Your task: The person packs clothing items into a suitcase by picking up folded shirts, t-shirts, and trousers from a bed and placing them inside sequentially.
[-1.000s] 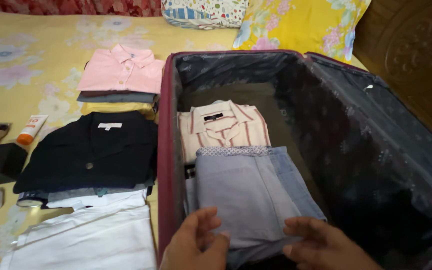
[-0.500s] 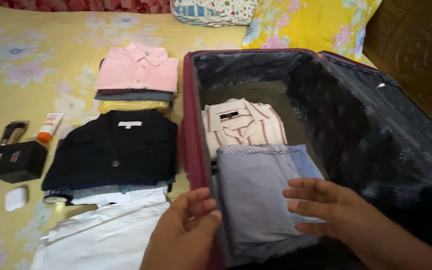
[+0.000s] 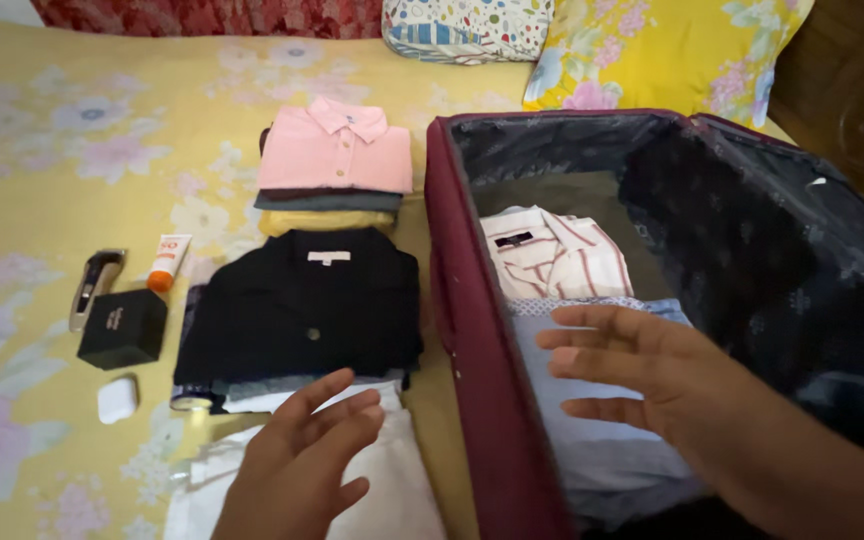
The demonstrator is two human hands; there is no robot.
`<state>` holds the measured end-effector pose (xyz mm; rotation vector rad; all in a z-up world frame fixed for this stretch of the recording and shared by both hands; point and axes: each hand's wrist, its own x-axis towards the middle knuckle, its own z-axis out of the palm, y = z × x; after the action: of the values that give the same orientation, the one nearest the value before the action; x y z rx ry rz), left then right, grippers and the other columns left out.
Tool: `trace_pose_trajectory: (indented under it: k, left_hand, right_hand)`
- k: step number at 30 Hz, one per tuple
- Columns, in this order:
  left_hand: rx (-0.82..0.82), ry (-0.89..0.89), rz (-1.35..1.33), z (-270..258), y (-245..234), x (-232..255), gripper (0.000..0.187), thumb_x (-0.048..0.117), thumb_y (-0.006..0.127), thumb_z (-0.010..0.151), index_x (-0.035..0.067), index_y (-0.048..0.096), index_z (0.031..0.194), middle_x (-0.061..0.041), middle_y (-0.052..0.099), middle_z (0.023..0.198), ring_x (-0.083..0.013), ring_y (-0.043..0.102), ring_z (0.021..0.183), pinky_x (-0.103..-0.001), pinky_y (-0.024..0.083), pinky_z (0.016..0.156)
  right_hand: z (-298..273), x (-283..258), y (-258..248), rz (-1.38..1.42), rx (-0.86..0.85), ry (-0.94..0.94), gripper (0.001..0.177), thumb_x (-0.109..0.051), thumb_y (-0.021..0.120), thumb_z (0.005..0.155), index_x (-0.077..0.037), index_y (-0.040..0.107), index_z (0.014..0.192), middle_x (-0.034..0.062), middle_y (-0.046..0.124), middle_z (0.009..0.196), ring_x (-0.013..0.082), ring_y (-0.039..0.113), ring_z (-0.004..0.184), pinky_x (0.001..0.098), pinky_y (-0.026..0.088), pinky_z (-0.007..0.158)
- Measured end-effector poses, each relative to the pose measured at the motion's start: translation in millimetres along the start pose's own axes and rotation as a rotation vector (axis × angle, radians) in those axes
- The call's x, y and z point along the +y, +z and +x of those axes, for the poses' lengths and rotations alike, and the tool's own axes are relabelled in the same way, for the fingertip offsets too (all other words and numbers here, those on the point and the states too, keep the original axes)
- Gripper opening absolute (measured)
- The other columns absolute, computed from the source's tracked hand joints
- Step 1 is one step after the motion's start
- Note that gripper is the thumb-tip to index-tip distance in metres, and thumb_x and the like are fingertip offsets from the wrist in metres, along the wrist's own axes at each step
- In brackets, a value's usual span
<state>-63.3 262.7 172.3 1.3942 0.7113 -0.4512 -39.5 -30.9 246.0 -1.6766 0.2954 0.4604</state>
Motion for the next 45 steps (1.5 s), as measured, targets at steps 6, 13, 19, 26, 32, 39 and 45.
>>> trace_pose_trajectory:
  k: [6,13,19,26,32,39,45]
  left_hand:
    - [-0.022,0.004,-0.069,12,-61,1,0.065,0.031,0.076,0.086,0.025,0.053,0.146,-0.002,0.07,0.135,-0.0216,0.063,0.125,-0.053,0.053,0.1]
    - [0.027,-0.045,-0.06,5,-106,1,0.071,0.033,0.079,0.085,0.022,0.049,0.148,-0.004,0.067,0.134,-0.0227,0.062,0.126,-0.053,0.051,0.103]
    - [0.014,-0.069,-0.054,12,-145,-2,0.075,0.034,0.079,0.085,0.022,0.046,0.151,-0.005,0.067,0.135,-0.0234,0.062,0.126,-0.054,0.052,0.104]
    - [-0.014,-0.077,-0.067,26,-179,-10,0.075,0.035,0.079,0.083,0.023,0.046,0.15,-0.003,0.067,0.136,-0.0246,0.061,0.129,-0.055,0.052,0.105]
    - [-0.024,-0.088,-0.078,22,-191,-15,0.075,0.035,0.078,0.083,0.023,0.047,0.151,-0.005,0.066,0.137,-0.0258,0.06,0.129,-0.055,0.051,0.106]
    - [-0.023,-0.079,-0.074,19,-197,-24,0.077,0.037,0.078,0.082,0.02,0.046,0.15,-0.009,0.064,0.137,-0.0269,0.058,0.13,-0.055,0.05,0.106]
    - [0.022,-0.112,-0.022,17,-198,-33,0.079,0.04,0.078,0.081,0.021,0.05,0.153,-0.006,0.065,0.137,-0.0258,0.058,0.132,-0.055,0.052,0.107]
  right_hand:
    - [5,-4,49,-0.015,0.051,0.122,0.053,-0.026,0.072,0.092,-0.007,0.055,0.138,0.0089,0.061,0.133,0.0224,0.06,0.118,0.0441,0.059,0.098]
    - [3,7,96,0.022,0.016,0.133,0.053,-0.027,0.072,0.093,-0.004,0.055,0.139,0.0101,0.06,0.135,0.0232,0.059,0.12,0.0446,0.056,0.097]
    - [1,7,136,-0.016,0.032,0.165,0.055,-0.027,0.071,0.092,-0.005,0.056,0.14,0.0099,0.062,0.136,0.0237,0.063,0.123,0.0427,0.058,0.098]
    - [-1,10,164,-0.009,0.038,0.182,0.058,-0.028,0.071,0.093,-0.005,0.051,0.142,0.0115,0.06,0.136,0.0241,0.063,0.124,0.0421,0.057,0.101]
    - [-5,6,185,0.011,0.02,0.195,0.06,-0.03,0.071,0.093,-0.005,0.051,0.143,0.0118,0.059,0.135,0.0247,0.058,0.121,0.0417,0.054,0.101]
    - [0,15,201,-0.094,-0.017,0.201,0.057,-0.03,0.074,0.091,-0.005,0.056,0.139,0.0093,0.058,0.134,0.0217,0.061,0.122,0.0409,0.055,0.1]
    - [8,24,205,-0.063,-0.047,0.249,0.049,-0.028,0.074,0.087,-0.006,0.063,0.13,0.0083,0.073,0.118,0.0191,0.067,0.11,0.0375,0.054,0.097]
